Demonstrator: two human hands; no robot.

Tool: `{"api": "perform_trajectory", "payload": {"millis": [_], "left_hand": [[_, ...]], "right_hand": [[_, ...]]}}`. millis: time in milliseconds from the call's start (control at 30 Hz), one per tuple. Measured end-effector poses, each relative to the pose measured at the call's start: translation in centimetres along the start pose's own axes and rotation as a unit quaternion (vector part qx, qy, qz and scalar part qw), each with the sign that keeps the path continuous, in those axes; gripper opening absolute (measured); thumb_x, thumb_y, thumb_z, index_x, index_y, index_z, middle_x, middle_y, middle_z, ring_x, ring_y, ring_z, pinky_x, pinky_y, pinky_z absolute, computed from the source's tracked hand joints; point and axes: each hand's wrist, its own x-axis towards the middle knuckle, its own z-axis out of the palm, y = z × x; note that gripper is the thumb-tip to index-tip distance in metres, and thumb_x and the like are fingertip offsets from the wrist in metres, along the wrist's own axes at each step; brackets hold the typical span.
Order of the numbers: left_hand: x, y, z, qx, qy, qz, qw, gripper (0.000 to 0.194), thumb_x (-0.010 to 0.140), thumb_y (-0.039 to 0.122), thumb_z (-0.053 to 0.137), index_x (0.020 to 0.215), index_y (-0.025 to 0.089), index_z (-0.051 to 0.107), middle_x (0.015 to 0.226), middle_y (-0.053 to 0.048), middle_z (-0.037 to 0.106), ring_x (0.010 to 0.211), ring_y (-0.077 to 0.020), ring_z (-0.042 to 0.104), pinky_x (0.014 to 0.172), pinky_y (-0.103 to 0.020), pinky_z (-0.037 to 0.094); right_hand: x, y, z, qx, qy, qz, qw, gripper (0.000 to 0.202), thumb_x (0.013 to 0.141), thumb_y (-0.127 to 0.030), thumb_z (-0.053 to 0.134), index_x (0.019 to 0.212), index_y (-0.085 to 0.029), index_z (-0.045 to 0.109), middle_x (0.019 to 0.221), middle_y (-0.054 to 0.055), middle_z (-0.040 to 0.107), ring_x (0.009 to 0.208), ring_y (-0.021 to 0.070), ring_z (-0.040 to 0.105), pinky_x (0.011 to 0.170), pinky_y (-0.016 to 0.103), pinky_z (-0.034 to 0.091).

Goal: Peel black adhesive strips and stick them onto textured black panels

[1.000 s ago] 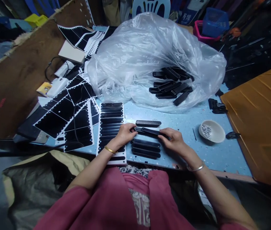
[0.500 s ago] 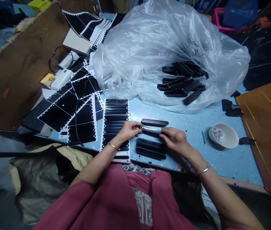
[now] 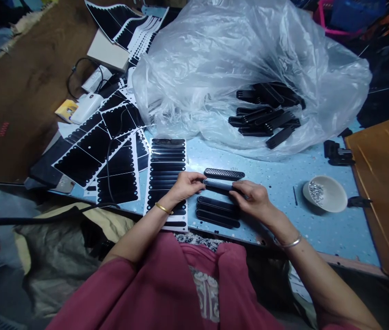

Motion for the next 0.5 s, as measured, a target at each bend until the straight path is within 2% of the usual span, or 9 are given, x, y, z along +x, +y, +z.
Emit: {"api": "perform_trajectory", "payload": {"millis": [500], "left_hand": [[-0.21, 0.52, 0.06, 0.001, 0.0, 0.003, 1.0, 0.031, 0.066, 0.014, 0.074, 0.096, 0.007, 0.072, 0.062, -0.003, 0.07, 0.054, -0.0116, 0.065, 0.054, -0.02, 0.053]], "right_hand": [[0.1, -0.02, 0.17, -0.013, -0.022, 0.003, 1.0, 0.016, 0.088, -0.025, 0.057, 0.084, -0.019, 0.071, 0.082, 0.01, 0.072, 0.072, 0.0213, 0.067, 0.066, 0.033, 0.053]]}}
